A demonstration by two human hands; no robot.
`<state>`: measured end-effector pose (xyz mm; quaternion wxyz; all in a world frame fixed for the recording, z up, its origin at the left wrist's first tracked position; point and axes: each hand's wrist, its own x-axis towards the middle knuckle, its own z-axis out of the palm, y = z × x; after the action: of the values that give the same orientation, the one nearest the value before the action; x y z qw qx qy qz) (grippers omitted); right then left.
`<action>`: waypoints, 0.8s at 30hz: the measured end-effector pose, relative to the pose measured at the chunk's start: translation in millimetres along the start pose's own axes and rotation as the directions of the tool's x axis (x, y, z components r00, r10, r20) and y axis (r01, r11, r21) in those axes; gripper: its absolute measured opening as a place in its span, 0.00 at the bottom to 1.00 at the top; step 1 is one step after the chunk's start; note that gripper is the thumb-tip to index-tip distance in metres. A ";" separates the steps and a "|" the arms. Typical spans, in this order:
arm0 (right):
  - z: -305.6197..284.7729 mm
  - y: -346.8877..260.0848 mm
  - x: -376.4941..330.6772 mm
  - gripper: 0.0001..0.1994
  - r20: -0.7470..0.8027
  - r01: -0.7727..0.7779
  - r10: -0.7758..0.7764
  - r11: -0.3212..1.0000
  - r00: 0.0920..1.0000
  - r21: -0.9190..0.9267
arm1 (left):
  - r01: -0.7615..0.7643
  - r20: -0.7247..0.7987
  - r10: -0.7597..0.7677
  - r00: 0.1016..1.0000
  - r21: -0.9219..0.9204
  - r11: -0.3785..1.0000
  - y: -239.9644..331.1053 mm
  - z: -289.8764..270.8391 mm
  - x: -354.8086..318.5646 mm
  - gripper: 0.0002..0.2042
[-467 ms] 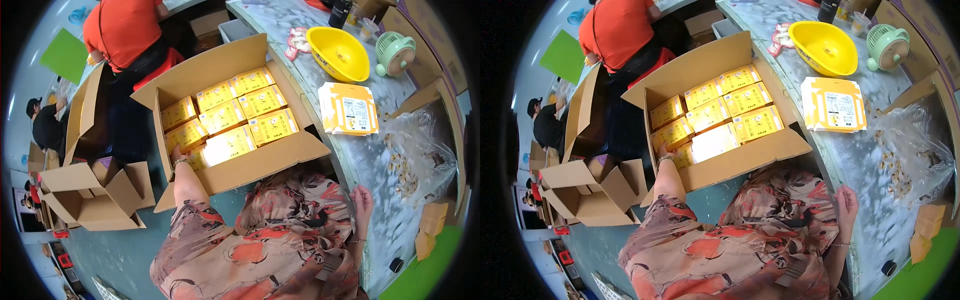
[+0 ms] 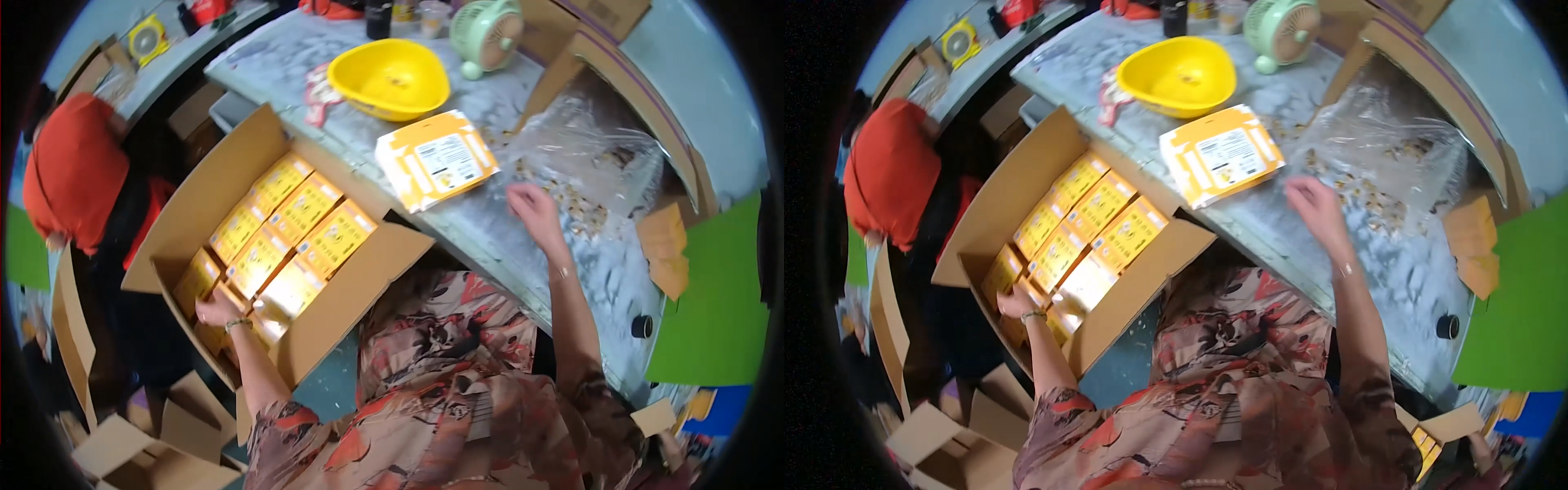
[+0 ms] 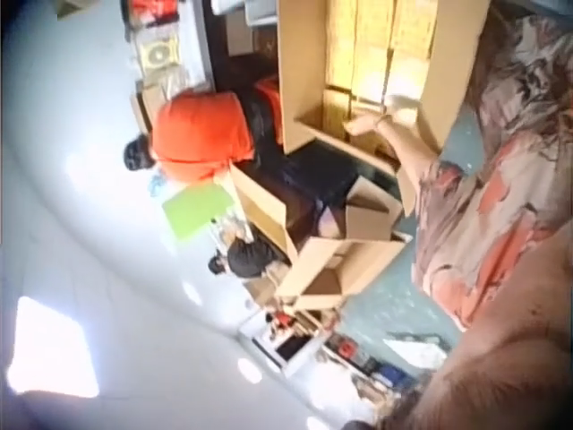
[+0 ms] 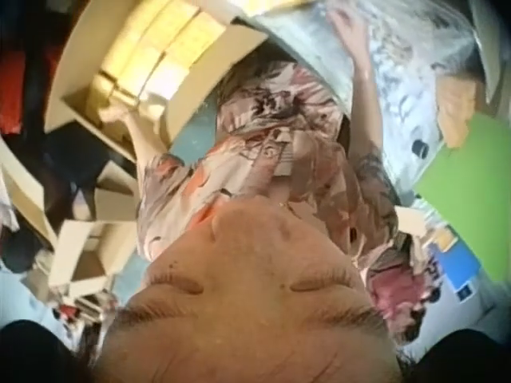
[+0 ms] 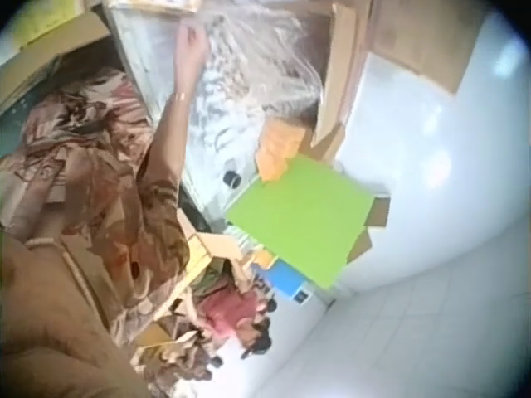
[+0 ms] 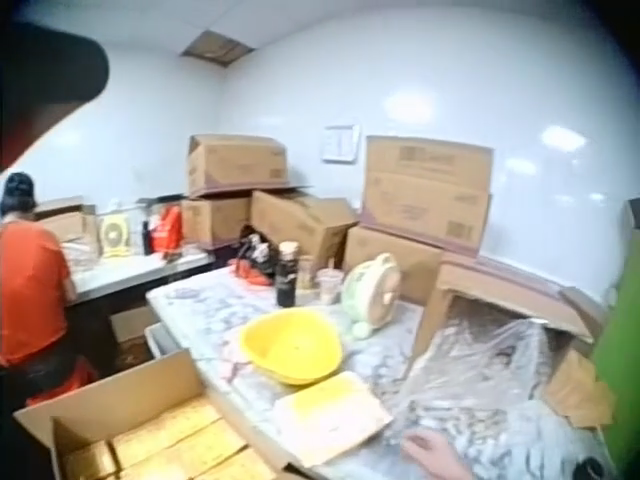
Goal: Packing individual yellow product boxes into larger cardboard shipping cartons.
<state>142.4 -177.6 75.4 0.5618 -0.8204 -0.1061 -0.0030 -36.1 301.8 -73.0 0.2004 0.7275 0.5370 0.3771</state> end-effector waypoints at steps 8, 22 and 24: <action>32.9 16.5 131.4 0.14 0.082 0.273 -0.265 0.849 0.961 -0.452 | -0.581 0.343 0.878 0.335 -0.658 0.479 247.1 40.7 -150.3 0.26; 13.1 -27.6 109.5 0.13 0.136 0.213 -0.164 0.764 0.977 -0.610 | -0.531 0.290 0.919 0.269 -0.751 0.392 265.2 59.5 -199.0 0.31; 1.5 -23.8 82.2 0.12 0.007 0.247 -0.249 0.954 0.968 -0.171 | -0.379 0.249 0.908 0.338 -0.847 0.373 274.0 39.3 -192.0 0.30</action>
<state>218.4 -153.9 107.0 0.4856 -0.8456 -0.2033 -0.0885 139.9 33.3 28.9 0.4413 0.8424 -0.1281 0.2814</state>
